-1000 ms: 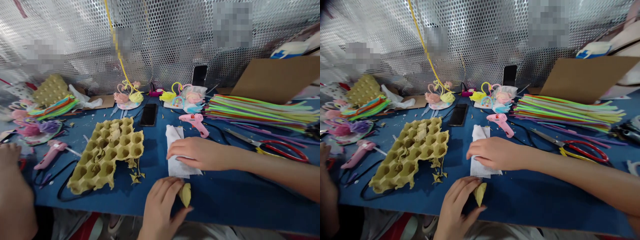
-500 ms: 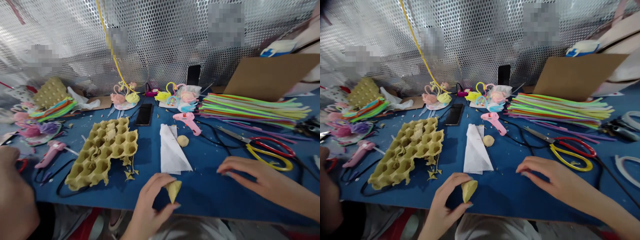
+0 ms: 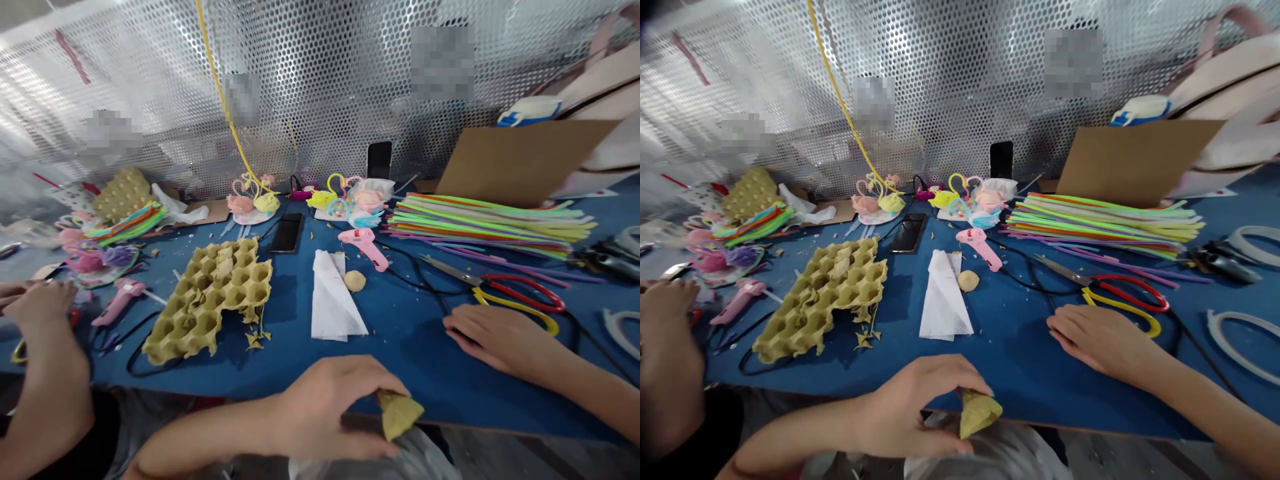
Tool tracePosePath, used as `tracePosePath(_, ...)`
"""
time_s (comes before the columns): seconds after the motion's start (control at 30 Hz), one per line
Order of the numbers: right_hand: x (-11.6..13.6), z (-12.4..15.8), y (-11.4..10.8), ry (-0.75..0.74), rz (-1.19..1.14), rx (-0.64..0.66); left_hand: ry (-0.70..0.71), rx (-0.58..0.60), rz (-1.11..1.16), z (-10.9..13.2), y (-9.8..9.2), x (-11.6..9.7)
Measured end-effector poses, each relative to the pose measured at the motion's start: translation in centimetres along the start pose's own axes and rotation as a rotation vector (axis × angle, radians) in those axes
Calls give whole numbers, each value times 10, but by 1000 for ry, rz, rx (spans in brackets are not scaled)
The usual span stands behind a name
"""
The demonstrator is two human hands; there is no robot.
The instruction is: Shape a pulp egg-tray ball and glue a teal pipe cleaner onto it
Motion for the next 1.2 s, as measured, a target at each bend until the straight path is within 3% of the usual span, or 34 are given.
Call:
tracePosePath(0.1, -18, 4, 8, -159, 160, 35, 39, -40, 28, -11, 4, 1)
tracePosePath(0.17, -26, 1, 9, -169, 197, 24, -8, -107, 73, -16, 2, 4)
tracePosePath(0.23, -25, -9, 4, -54, 206, 5, -89, -203, 146, -20, -1, 10)
tracePosePath(0.3, -16, -26, -8, 211, 157, -13, -159, -304, 241, -24, -7, 20)
tracePosePath(0.37, -1, -48, -20, 423, -83, -50, -199, -385, 344, -29, -13, 33)
tracePosePath(0.47, 19, -86, -24, 445, -488, -153, -172, -489, 372, -38, -23, 53)
tracePosePath(0.53, 23, -108, -12, 423, -584, -265, -123, -514, 302, -42, -30, 66)
tracePosePath(0.6, 20, -125, 11, 435, -594, -286, -83, -546, 196, -44, -37, 75)
tracePosePath(0.73, 1, -146, 59, 452, -562, -233, -87, -605, 129, -41, -47, 92)
tracePosePath(0.83, -11, -151, 75, 457, -570, -211, -142, -637, 180, -39, -49, 101)
tracePosePath(1.07, 0, -142, 45, 500, -614, -315, -191, -603, 192, -38, -46, 102)
tracePosePath(1.2, 20, -132, 29, 505, -849, -385, -198, -664, 245, -38, -50, 103)
Point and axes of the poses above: each hand's wrist, its own z-axis away from the middle knuckle, its own y-axis out of the palm, x = y × z, the point moved 1 cm from there along -z, towards the middle knuckle
